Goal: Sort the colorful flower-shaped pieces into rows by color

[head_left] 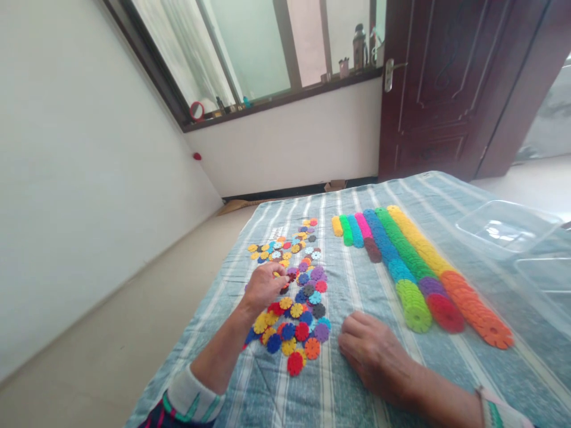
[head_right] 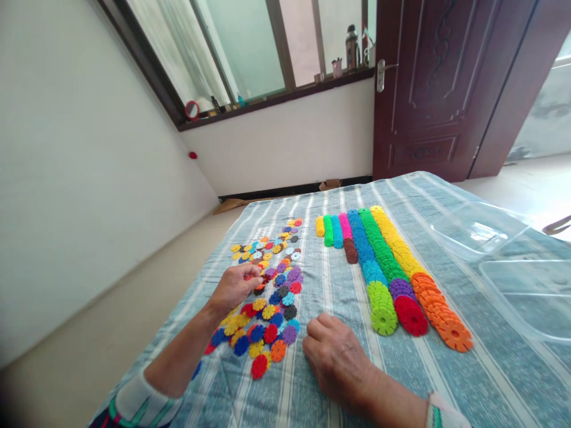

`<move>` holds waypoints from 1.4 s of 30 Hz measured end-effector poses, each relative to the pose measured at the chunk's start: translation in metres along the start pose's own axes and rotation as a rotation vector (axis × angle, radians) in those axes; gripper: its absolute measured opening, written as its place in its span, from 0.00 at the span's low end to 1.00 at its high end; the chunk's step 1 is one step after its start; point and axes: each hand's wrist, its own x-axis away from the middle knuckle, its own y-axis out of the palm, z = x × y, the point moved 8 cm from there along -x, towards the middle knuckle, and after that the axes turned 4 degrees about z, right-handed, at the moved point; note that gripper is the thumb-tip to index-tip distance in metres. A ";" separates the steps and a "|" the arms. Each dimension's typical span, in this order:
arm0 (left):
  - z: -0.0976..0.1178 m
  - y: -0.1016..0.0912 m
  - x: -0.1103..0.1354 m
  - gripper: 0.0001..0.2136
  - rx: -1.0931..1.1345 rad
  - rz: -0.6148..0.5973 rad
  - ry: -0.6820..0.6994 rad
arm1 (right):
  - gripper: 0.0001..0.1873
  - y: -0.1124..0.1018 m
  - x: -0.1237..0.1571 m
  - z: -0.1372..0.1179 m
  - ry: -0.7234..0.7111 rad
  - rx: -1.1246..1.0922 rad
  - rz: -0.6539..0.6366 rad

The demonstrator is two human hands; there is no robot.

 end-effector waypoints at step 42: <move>0.145 0.165 -0.052 0.02 -0.077 -0.135 0.231 | 0.08 0.017 -0.005 0.006 -0.026 0.111 -0.067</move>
